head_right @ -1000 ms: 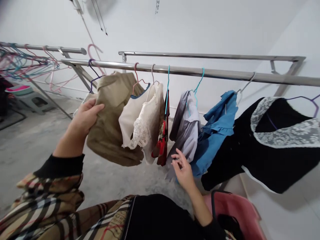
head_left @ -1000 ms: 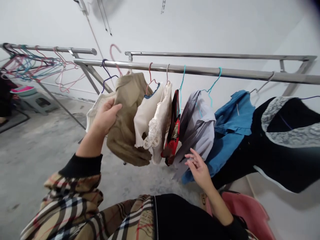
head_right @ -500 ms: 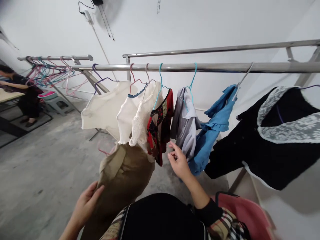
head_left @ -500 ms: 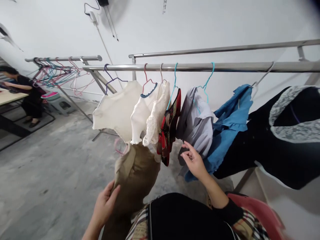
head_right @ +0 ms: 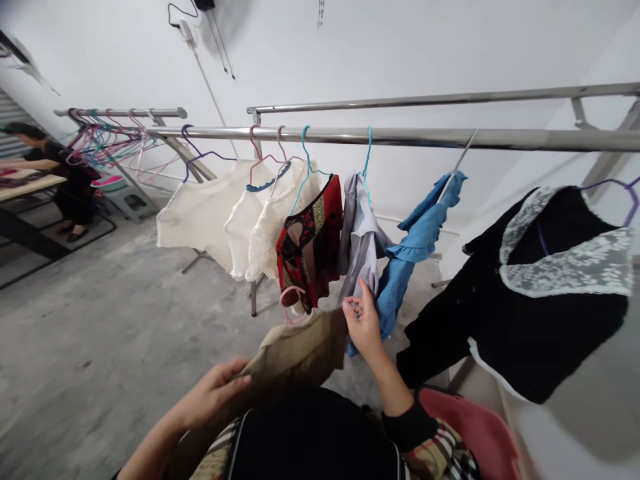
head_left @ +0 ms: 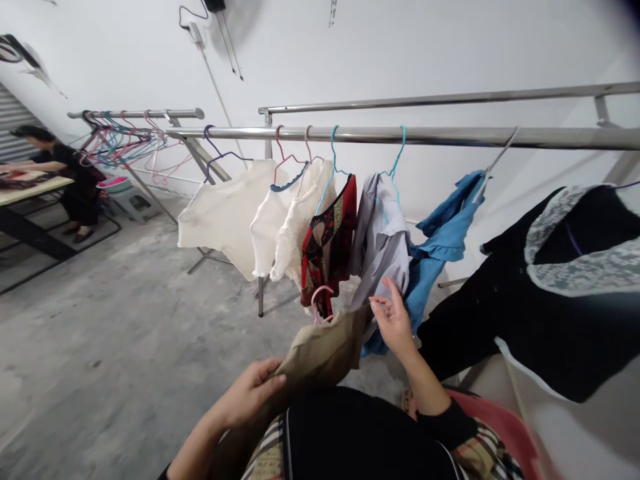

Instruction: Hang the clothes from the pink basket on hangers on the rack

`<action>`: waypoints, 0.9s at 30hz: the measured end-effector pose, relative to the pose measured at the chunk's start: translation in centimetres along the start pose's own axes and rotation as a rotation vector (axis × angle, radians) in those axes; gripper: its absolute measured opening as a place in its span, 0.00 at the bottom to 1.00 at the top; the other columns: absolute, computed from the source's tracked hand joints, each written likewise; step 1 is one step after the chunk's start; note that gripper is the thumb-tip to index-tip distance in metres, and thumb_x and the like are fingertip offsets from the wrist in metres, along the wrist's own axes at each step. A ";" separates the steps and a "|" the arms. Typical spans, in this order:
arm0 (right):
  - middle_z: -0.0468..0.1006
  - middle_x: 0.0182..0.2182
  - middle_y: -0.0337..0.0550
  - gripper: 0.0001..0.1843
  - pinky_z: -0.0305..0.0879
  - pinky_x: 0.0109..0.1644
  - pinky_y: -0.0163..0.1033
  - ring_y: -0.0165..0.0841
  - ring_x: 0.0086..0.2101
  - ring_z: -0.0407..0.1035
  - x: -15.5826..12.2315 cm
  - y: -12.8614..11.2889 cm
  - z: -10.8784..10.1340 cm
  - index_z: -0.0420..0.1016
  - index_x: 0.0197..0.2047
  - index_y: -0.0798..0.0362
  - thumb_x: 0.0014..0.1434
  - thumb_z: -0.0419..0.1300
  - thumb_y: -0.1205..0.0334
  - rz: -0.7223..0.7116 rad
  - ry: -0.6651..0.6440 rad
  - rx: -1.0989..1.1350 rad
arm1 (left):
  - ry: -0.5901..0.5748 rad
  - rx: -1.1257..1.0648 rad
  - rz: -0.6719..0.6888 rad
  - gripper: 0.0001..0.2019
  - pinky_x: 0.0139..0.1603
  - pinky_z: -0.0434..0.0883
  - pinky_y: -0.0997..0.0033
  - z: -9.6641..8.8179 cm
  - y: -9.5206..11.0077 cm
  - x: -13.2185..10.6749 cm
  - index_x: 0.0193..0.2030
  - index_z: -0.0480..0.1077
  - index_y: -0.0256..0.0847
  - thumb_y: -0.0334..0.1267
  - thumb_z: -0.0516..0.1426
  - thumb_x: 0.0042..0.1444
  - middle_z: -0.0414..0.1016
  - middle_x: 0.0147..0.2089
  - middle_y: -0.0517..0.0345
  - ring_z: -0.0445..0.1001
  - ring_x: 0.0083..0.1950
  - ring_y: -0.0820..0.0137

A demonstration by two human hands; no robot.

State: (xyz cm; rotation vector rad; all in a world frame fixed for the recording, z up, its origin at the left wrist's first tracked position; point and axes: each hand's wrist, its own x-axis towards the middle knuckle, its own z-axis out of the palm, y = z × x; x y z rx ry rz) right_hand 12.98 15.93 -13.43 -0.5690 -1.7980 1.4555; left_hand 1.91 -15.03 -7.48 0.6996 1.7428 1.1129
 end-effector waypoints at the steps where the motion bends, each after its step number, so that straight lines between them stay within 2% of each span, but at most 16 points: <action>1: 0.61 0.64 0.58 0.36 0.73 0.44 0.39 0.34 0.45 0.73 -0.1 0.1 -0.4 0.53 0.69 0.51 0.60 0.58 0.53 0.013 0.001 -0.003 | 0.026 -0.051 0.008 0.24 0.51 0.71 0.64 0.1 1.2 0.6 0.54 0.74 0.40 0.54 0.58 0.57 0.80 0.46 0.53 0.75 0.49 0.58; 4: 0.72 0.53 0.56 0.38 0.72 0.43 0.39 0.33 0.42 0.73 -0.5 0.4 -1.7 0.51 0.69 0.55 0.60 0.57 0.51 0.049 0.000 -0.017 | 0.106 -0.184 0.013 0.23 0.47 0.72 0.66 0.4 5.0 2.1 0.53 0.74 0.41 0.52 0.61 0.55 0.81 0.44 0.54 0.76 0.45 0.61; 7: 0.75 0.44 0.52 0.40 0.73 0.42 0.40 0.33 0.39 0.73 -0.7 0.4 -2.9 0.49 0.70 0.56 0.60 0.57 0.50 0.068 -0.005 -0.042 | 0.160 -0.287 0.004 0.23 0.43 0.73 0.70 0.4 9.0 2.6 0.51 0.74 0.40 0.49 0.64 0.51 0.81 0.41 0.54 0.77 0.42 0.64; 12: 0.72 0.51 0.55 0.41 0.72 0.45 0.42 0.36 0.44 0.72 -0.7 0.8 -4.4 0.50 0.70 0.55 0.59 0.57 0.49 0.044 0.005 -0.074 | 0.245 -0.424 0.027 0.23 0.38 0.74 0.71 0.6 14.9 1.9 0.48 0.76 0.41 0.44 0.68 0.44 0.82 0.36 0.56 0.79 0.34 0.67; 14: 0.73 0.49 0.55 0.42 0.72 0.46 0.43 0.37 0.44 0.73 -0.5 1.2 -5.1 0.50 0.70 0.56 0.59 0.58 0.48 0.066 0.016 -0.075 | 0.291 -0.457 0.054 0.22 0.37 0.75 0.71 0.8 16.7 1.3 0.46 0.77 0.41 0.42 0.69 0.43 0.82 0.34 0.57 0.79 0.32 0.67; 17: 0.75 0.43 0.51 0.45 0.73 0.45 0.44 0.36 0.40 0.74 -0.3 1.9 -6.0 0.47 0.71 0.56 0.58 0.59 0.46 0.113 0.011 -0.061 | 0.367 -0.478 0.114 0.20 0.33 0.76 0.72 1.3 18.3 0.4 0.44 0.79 0.43 0.41 0.69 0.42 0.81 0.30 0.59 0.79 0.30 0.67; 22: 0.75 0.41 0.48 0.46 0.74 0.42 0.42 0.35 0.40 0.73 0.1 2.8 -6.6 0.46 0.72 0.52 0.58 0.60 0.45 0.106 0.012 -0.039 | 0.435 -0.430 0.262 0.17 0.29 0.74 0.76 2.6 19.5 0.2 0.43 0.79 0.41 0.41 0.68 0.44 0.81 0.28 0.59 0.77 0.27 0.69; 25: 0.75 0.43 0.49 0.45 0.74 0.42 0.42 0.36 0.43 0.73 0.2 3.0 -6.4 0.47 0.71 0.51 0.57 0.60 0.46 0.083 0.003 -0.030 | 0.431 -0.362 0.310 0.18 0.33 0.74 0.74 3.3 19.9 1.8 0.45 0.78 0.39 0.41 0.67 0.45 0.81 0.31 0.58 0.77 0.29 0.69; 27: 0.75 0.46 0.51 0.44 0.74 0.41 0.41 0.36 0.43 0.72 0.1 2.9 -6.2 0.48 0.71 0.50 0.58 0.59 0.46 0.077 -0.020 -0.026 | 0.439 -0.306 0.349 0.18 0.34 0.73 0.73 3.4 20.1 3.9 0.46 0.77 0.40 0.41 0.65 0.47 0.81 0.32 0.59 0.77 0.31 0.69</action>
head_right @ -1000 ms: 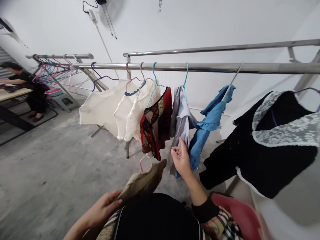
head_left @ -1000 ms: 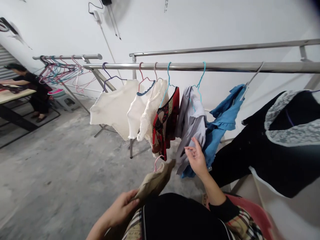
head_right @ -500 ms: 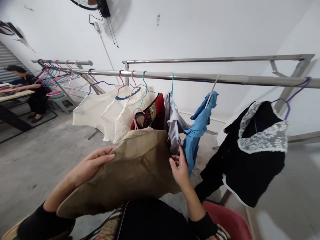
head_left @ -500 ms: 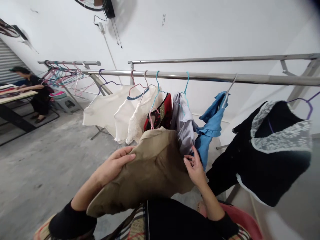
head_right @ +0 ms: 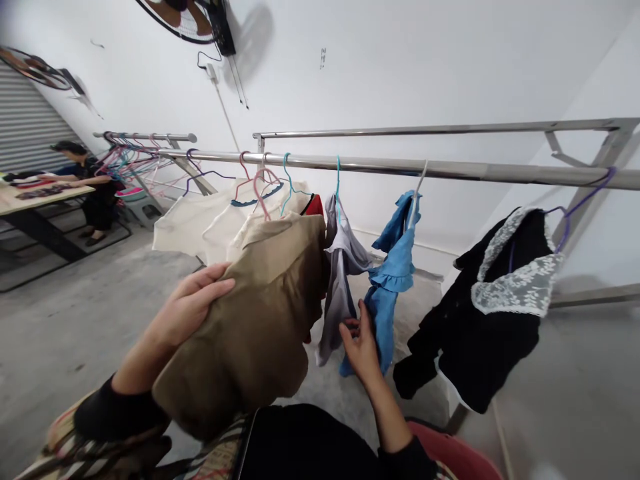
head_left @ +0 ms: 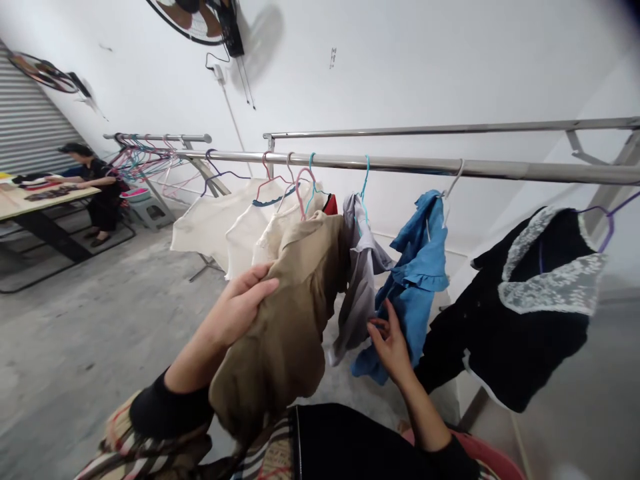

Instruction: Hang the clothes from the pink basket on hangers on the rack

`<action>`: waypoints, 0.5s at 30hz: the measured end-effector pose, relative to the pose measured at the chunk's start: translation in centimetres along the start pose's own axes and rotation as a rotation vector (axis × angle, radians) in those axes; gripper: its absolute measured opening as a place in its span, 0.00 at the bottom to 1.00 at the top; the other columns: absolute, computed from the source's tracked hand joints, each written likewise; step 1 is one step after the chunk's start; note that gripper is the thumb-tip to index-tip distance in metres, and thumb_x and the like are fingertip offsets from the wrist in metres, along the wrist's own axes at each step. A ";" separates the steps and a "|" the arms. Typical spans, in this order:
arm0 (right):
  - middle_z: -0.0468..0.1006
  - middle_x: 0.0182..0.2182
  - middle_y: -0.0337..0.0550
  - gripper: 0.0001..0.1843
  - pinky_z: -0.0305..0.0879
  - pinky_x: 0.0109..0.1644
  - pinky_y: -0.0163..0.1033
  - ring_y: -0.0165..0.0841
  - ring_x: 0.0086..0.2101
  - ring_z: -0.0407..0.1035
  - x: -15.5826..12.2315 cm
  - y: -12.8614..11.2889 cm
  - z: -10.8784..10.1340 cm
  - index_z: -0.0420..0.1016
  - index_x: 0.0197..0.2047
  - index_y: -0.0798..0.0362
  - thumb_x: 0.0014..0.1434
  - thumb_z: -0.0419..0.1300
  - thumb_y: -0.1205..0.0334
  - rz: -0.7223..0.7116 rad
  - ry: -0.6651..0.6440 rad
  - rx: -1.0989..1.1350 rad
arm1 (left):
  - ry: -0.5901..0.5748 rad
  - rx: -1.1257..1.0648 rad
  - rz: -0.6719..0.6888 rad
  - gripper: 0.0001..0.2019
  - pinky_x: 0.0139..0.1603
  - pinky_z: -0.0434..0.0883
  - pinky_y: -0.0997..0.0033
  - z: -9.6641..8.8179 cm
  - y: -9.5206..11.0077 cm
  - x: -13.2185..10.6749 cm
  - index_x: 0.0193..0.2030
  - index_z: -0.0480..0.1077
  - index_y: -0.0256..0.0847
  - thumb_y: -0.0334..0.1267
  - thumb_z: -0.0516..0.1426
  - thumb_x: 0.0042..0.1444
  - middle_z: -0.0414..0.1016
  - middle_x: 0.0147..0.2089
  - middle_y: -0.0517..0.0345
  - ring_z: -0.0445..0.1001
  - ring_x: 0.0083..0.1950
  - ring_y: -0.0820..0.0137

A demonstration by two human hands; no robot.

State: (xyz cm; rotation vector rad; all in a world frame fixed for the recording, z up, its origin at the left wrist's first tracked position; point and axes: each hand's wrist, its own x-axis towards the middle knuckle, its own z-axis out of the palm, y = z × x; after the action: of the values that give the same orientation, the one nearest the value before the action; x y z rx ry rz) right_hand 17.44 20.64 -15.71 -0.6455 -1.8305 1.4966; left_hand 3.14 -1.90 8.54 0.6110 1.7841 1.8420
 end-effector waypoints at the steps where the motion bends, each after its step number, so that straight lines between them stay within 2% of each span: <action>1: 0.74 0.48 0.52 0.43 0.74 0.40 0.40 0.36 0.44 0.72 -0.1 -0.1 0.1 0.48 0.71 0.51 0.59 0.59 0.46 0.003 -0.021 -0.001 | 0.001 0.019 0.035 0.18 0.34 0.73 0.73 0.5 -0.3 1.2 0.46 0.77 0.40 0.41 0.63 0.47 0.80 0.32 0.59 0.76 0.31 0.70; 5: 0.63 0.62 0.57 0.41 0.74 0.42 0.38 0.34 0.44 0.72 -0.7 -0.2 0.2 0.48 0.71 0.49 0.60 0.58 0.46 0.005 -0.070 0.002 | -0.065 0.067 0.180 0.17 0.35 0.71 0.71 2.5 -0.9 6.9 0.44 0.76 0.37 0.40 0.60 0.47 0.77 0.30 0.60 0.74 0.31 0.70; 7: 0.58 0.65 0.58 0.40 0.74 0.43 0.39 0.32 0.43 0.72 -1.0 -0.1 0.2 0.49 0.70 0.49 0.60 0.58 0.46 -0.003 -0.077 0.027 | -0.080 0.087 0.256 0.15 0.33 0.69 0.73 3.6 -0.5 9.7 0.41 0.76 0.36 0.38 0.57 0.48 0.75 0.28 0.61 0.72 0.30 0.72; 11: 0.63 0.63 0.58 0.38 0.73 0.43 0.40 0.32 0.40 0.73 -1.6 0.0 0.3 0.52 0.69 0.50 0.61 0.58 0.48 -0.002 -0.095 0.028 | -0.069 0.153 0.384 0.10 0.32 0.66 0.75 6.2 0.1 14.3 0.35 0.74 0.34 0.33 0.54 0.49 0.72 0.27 0.62 0.68 0.29 0.74; 15: 0.71 0.55 0.56 0.35 0.73 0.44 0.44 0.33 0.37 0.73 -2.1 -0.1 0.5 0.59 0.66 0.54 0.59 0.58 0.48 0.037 -0.145 -0.037 | -0.065 0.228 0.316 0.10 0.34 0.66 0.73 8.2 -2.0 16.9 0.34 0.73 0.33 0.28 0.51 0.50 0.71 0.26 0.60 0.67 0.28 0.74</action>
State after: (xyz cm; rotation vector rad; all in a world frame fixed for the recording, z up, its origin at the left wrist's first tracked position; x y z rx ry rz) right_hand 18.43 18.81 -16.09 -0.6052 -1.9688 1.5729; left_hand -4.63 15.19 6.51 1.0812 1.9588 1.8006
